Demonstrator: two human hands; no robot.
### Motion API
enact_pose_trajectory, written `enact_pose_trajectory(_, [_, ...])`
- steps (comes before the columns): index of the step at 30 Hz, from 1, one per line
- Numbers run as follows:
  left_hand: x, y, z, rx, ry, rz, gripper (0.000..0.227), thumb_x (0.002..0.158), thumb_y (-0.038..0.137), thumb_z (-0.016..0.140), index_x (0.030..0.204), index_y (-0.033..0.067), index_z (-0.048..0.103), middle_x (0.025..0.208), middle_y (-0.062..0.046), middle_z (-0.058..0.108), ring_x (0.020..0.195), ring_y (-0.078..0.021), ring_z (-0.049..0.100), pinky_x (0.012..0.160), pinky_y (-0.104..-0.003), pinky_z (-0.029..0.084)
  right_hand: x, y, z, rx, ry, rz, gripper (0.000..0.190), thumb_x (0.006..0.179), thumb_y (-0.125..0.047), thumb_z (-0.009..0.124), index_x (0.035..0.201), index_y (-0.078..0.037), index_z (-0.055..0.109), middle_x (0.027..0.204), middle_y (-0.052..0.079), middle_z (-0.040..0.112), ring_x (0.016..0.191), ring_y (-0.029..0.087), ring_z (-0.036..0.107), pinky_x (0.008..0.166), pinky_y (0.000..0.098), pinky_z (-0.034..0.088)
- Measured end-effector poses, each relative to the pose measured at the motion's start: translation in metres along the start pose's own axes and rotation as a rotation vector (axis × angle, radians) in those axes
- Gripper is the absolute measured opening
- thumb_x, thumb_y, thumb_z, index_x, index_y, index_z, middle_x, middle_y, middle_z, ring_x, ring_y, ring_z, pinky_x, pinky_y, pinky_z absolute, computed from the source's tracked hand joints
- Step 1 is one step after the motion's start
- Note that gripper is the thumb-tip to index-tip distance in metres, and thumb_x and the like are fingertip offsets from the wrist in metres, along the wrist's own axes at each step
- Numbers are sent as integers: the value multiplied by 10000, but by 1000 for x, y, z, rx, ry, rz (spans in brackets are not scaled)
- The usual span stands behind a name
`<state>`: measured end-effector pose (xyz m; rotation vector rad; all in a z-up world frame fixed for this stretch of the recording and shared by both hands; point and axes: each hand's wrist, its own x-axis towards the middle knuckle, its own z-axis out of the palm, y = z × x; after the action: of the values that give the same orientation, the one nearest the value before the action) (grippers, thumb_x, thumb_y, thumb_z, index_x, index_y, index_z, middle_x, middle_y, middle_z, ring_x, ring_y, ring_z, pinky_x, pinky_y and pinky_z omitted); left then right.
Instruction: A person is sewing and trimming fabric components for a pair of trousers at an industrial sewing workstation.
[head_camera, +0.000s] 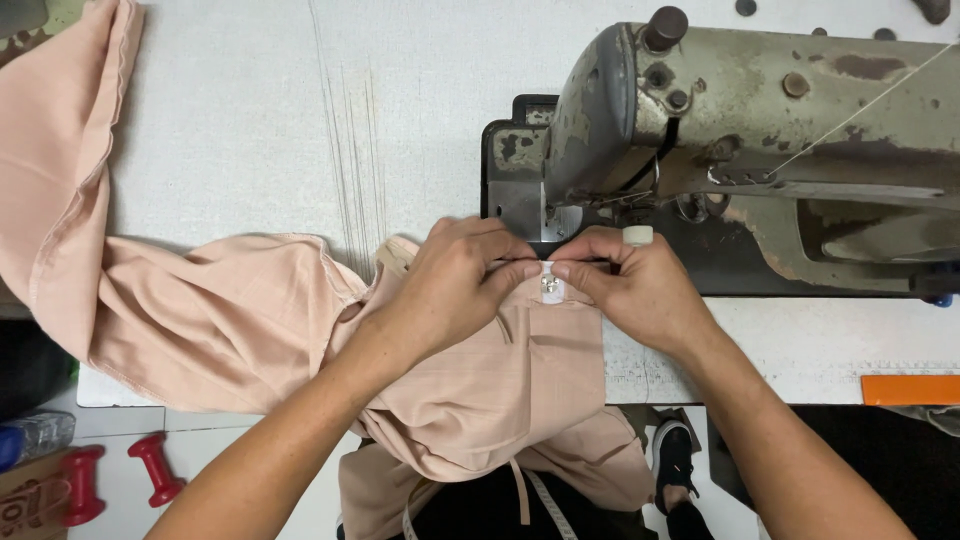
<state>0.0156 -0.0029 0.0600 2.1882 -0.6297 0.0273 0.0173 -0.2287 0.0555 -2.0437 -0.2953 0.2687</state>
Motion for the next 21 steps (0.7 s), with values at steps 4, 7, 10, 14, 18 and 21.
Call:
enact_pose_trajectory(4, [5,-8,12,-46,10,0,91,892,118,710,915,46,761,782,-104,716,824,-325,712,817,-399,514,0,-5,2,-2,29,-54,95,884,-86,781,965,-46,812,731,86,719,733,168,663,721,347,549])
enact_pose_trajectory(7, [3,-10,21,-30,39,4,93,896,126,692,881,43,732,737,-100,670,758,-320,691,751,-397,524,-5,-9,9,-31,63,-82,74,881,-98,788,936,-54,808,707,78,711,710,193,678,713,355,552])
enact_pose_trajectory(10, [1,-15,34,54,96,55,87,890,119,684,866,36,699,715,-112,625,722,-329,666,691,-407,525,0,4,22,-149,132,-156,52,914,-132,754,906,-109,800,689,43,691,705,230,695,714,346,551])
enact_pose_trajectory(14, [1,-40,49,260,173,215,112,884,114,659,833,15,673,712,-124,573,703,-330,636,670,-415,522,9,17,39,-435,326,-362,146,1006,-252,680,908,-183,762,734,27,687,729,271,685,701,374,542])
enact_pose_trajectory(18, [11,-29,26,290,141,235,117,939,115,623,885,42,697,746,-79,573,735,-273,610,699,-372,451,-5,-6,26,-498,406,-425,113,1021,-196,674,1055,-188,781,922,-7,776,871,240,734,840,368,503])
enact_pose_trajectory(21, [8,-27,26,306,128,227,87,924,101,632,905,51,701,760,-64,578,752,-261,606,724,-374,437,-20,8,29,-564,384,-543,132,987,-161,685,1079,-113,766,1060,85,750,970,301,671,913,438,464])
